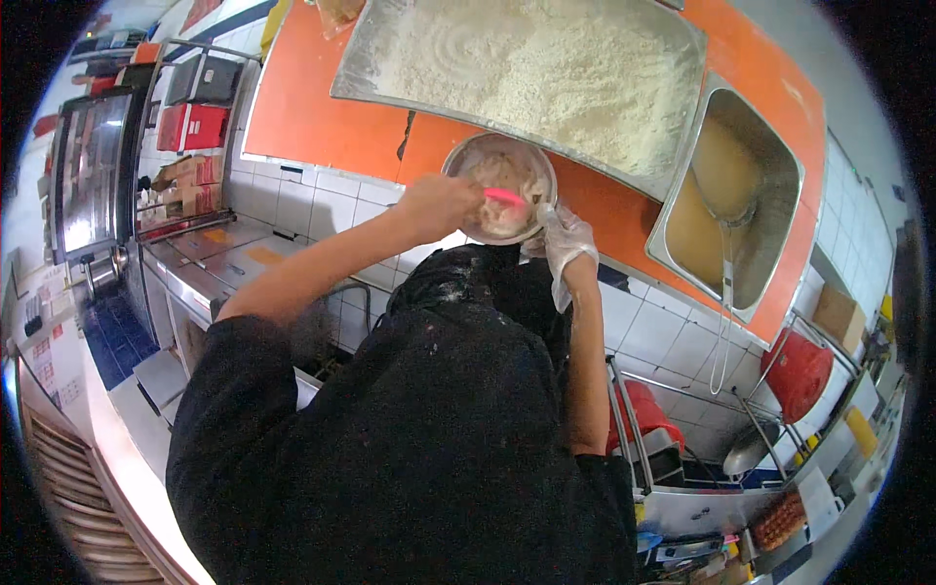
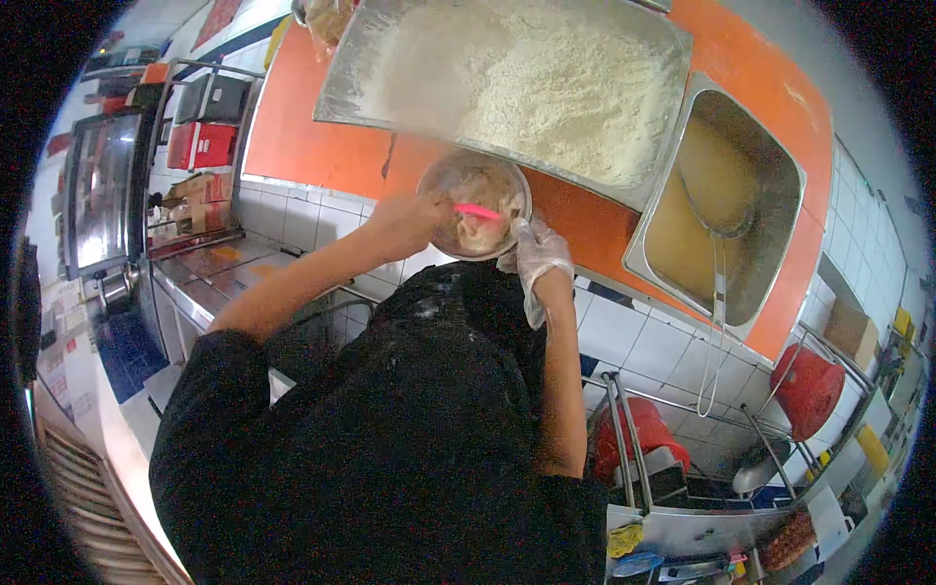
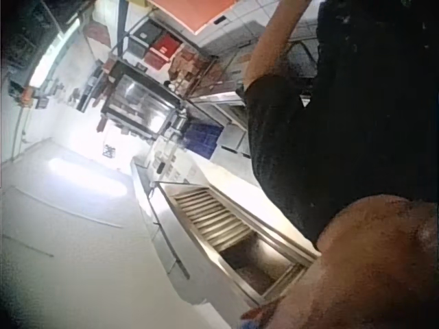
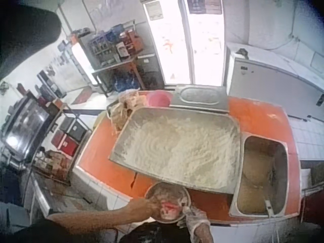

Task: The person dredges pieces of chicken in flour by hand, places them in a bowl, and stirs the chicken with a pink spoon.

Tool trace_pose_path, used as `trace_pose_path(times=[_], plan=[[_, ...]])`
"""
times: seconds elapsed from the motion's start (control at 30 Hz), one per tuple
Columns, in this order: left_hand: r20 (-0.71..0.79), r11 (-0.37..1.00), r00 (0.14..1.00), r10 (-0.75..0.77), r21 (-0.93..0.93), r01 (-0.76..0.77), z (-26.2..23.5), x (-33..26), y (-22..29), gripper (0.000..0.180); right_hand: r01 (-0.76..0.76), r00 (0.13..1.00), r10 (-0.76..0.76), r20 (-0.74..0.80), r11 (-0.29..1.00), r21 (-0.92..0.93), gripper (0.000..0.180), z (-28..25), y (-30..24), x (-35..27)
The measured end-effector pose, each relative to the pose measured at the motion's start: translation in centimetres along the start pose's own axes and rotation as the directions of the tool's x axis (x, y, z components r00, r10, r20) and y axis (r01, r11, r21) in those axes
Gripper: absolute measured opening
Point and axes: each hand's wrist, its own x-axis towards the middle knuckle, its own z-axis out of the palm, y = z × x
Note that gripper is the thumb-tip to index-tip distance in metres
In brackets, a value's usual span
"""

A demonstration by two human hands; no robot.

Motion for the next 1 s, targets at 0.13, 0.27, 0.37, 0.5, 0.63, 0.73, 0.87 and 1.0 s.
trace_pose_path(times=[0.13,0.27,0.37,0.5,0.63,0.73,0.87,1.0], plan=[[0.032,1.000,0.999,-0.004,0.022,0.003,1.9,-0.8,0.8,0.026,0.048,0.999,-0.048,0.012,0.998,-0.034,0.032,0.0,0.3,-0.2],[0.119,0.991,0.985,-0.125,0.073,0.117,3.2,2.2,0.3,0.016,-0.010,1.000,0.010,0.000,0.999,0.037,0.032,0.3,-0.5,-0.5],[-0.230,0.957,0.931,-0.284,-0.007,0.290,1.2,1.5,0.1,0.015,-0.016,0.999,0.014,-0.032,0.999,-0.037,0.031,0.1,0.2,-0.2],[-0.102,0.944,0.940,-0.325,0.029,0.329,3.2,2.7,-1.2,0.015,-0.008,1.000,0.008,-0.021,1.000,-0.014,0.030,0.7,-0.1,-0.3],[-0.020,0.982,0.987,-0.159,-0.102,0.157,3.2,2.6,-0.1,0.016,0.002,0.999,-0.002,-0.036,1.000,0.008,0.029,0.1,0.6,0.2],[-0.035,0.979,0.986,-0.163,-0.133,0.157,-0.2,-0.1,1.6,0.014,0.059,0.998,-0.059,-0.002,0.998,0.016,0.029,-0.1,0.3,-0.5],[0.127,0.987,0.981,-0.145,0.082,0.136,1.1,0.6,0.4,0.013,0.009,0.999,-0.011,-0.040,0.999,-0.033,0.030,0.7,0.2,-0.4],[-0.004,0.965,0.975,-0.223,0.142,0.221,-0.1,1.6,1.6,0.011,-0.024,0.998,0.021,-0.058,0.998,-0.050,0.029,0.4,-0.1,-0.2]])
